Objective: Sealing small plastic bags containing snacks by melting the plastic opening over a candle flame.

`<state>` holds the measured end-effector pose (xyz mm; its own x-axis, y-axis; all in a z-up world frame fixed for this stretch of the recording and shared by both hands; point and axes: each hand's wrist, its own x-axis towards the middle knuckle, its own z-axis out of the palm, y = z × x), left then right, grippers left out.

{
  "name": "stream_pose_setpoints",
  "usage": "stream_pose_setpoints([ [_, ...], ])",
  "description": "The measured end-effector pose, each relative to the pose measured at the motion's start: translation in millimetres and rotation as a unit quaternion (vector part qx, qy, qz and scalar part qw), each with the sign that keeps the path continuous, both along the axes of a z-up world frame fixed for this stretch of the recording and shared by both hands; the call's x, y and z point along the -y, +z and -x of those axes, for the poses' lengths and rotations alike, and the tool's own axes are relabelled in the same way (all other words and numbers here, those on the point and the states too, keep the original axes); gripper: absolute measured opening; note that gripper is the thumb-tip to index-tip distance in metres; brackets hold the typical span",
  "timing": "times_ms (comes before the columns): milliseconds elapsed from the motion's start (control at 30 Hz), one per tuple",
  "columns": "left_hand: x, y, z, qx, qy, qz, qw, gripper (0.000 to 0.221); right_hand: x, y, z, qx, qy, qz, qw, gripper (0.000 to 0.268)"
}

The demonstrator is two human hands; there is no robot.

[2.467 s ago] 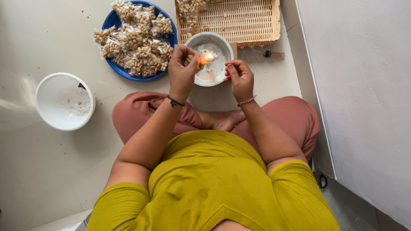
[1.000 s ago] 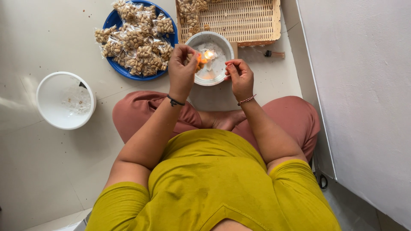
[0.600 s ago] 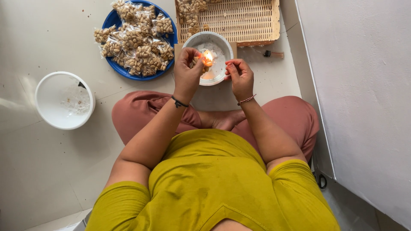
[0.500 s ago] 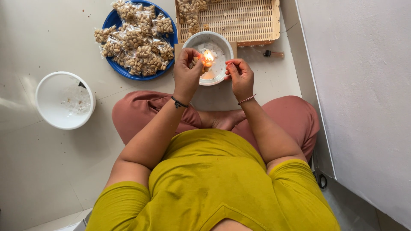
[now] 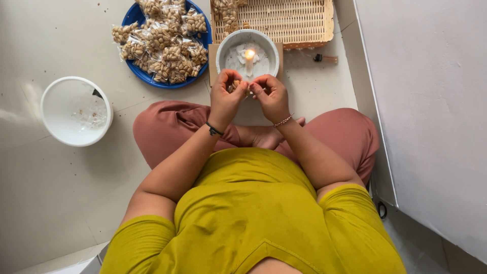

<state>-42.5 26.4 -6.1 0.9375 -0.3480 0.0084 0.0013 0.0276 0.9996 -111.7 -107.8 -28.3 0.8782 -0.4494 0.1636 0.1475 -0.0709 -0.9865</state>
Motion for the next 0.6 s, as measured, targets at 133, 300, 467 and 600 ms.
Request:
stream_pose_setpoints([
  [133,-14,-13,3,0.0,-0.031,0.007,0.999,0.026,-4,10,4,0.017,0.012,0.067,0.998,0.011],
  [300,-32,-17,9,-0.035,-0.028,0.024,0.999,0.006,-15,17,9,0.017,0.053,0.079,0.995,0.008],
  [467,-40,-29,12,-0.05,-0.015,0.039,0.998,0.009,-21,3,9,0.013,0.058,0.087,0.994,0.008],
  [600,-46,-7,13,-0.091,-0.048,0.07,0.992,0.031,-18,-13,10,0.0,0.053,0.06,0.997,0.007],
])
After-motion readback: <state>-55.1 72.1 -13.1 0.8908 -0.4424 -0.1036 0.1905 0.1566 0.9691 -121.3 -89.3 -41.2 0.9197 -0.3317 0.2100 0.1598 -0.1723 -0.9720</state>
